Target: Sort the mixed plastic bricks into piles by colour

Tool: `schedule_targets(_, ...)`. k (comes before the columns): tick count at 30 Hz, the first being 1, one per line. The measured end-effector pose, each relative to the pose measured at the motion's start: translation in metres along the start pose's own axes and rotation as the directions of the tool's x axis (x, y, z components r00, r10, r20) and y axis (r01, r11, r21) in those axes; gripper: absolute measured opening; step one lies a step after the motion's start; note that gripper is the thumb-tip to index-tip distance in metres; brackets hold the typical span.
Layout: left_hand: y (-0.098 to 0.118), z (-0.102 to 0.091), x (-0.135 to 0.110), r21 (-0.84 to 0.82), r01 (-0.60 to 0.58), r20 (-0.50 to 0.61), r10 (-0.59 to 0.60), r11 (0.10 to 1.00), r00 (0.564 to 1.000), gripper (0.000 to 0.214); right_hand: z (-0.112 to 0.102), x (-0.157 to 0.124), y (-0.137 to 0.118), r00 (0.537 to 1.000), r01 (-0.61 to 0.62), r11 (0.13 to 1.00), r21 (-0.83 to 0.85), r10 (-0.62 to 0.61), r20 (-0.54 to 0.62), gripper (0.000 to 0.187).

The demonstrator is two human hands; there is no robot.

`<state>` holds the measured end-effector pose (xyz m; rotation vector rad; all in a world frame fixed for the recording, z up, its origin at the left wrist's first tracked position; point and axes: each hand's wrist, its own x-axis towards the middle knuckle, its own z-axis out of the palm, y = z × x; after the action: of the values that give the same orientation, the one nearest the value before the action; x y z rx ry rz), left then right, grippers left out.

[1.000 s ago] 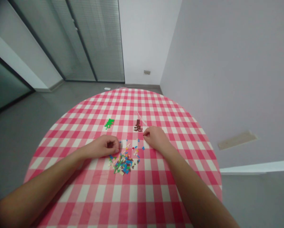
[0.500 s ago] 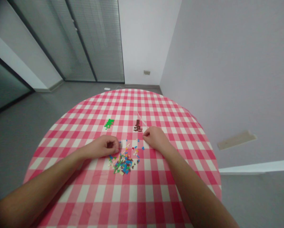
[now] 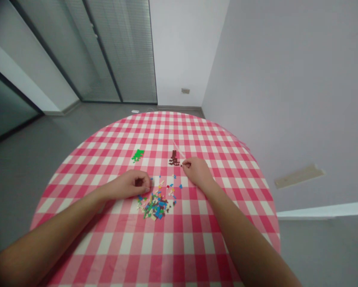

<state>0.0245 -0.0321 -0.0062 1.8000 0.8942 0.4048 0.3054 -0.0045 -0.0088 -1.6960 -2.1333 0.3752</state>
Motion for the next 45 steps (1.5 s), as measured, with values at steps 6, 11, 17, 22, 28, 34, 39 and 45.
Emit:
schedule_targets(6,0.002,0.0,-0.001,-0.002,0.018,0.003,-0.018,1.0,1.0,0.009,-0.002,0.0,-0.003,0.999,0.013,1.0,0.011,-0.013,0.033,0.02)
schedule_targets(11,0.001,0.0,0.0,0.009,0.001,-0.002,-0.001,1.0,1.0,0.009,0.0,0.0,-0.005,1.0,-0.005,1.0,-0.01,0.006,0.025,0.02)
schedule_targets(17,0.0,0.0,0.0,0.012,0.003,-0.005,-0.003,1.0,1.0,0.009,0.002,0.0,-0.006,1.0,-0.001,0.999,-0.047,0.001,0.007,0.02)
schedule_targets(22,-0.002,0.001,0.0,0.002,-0.01,-0.001,0.01,1.0,1.0,0.009,0.005,0.001,-0.005,1.0,0.018,0.999,-0.047,-0.018,0.004,0.021)
schedule_targets(28,0.0,0.0,0.0,0.024,-0.007,-0.004,0.007,1.0,1.0,0.009,0.006,0.002,-0.003,1.0,0.031,0.999,-0.043,-0.031,-0.002,0.021)
schedule_targets(34,0.001,0.0,0.0,0.028,-0.003,-0.004,0.003,1.0,1.0,0.008,0.006,0.001,-0.005,1.0,0.003,1.0,-0.013,-0.004,-0.007,0.021)
schedule_targets(39,0.002,0.0,0.0,0.042,-0.008,-0.007,0.009,0.999,1.0,0.007,0.001,-0.003,-0.012,0.999,0.037,0.999,0.02,-0.036,-0.013,0.022)
schedule_targets(45,0.007,0.0,0.0,0.055,0.0,-0.015,0.001,0.998,1.0,0.007,-0.012,-0.02,-0.035,0.898,0.322,0.94,0.115,-0.342,0.277,0.018)
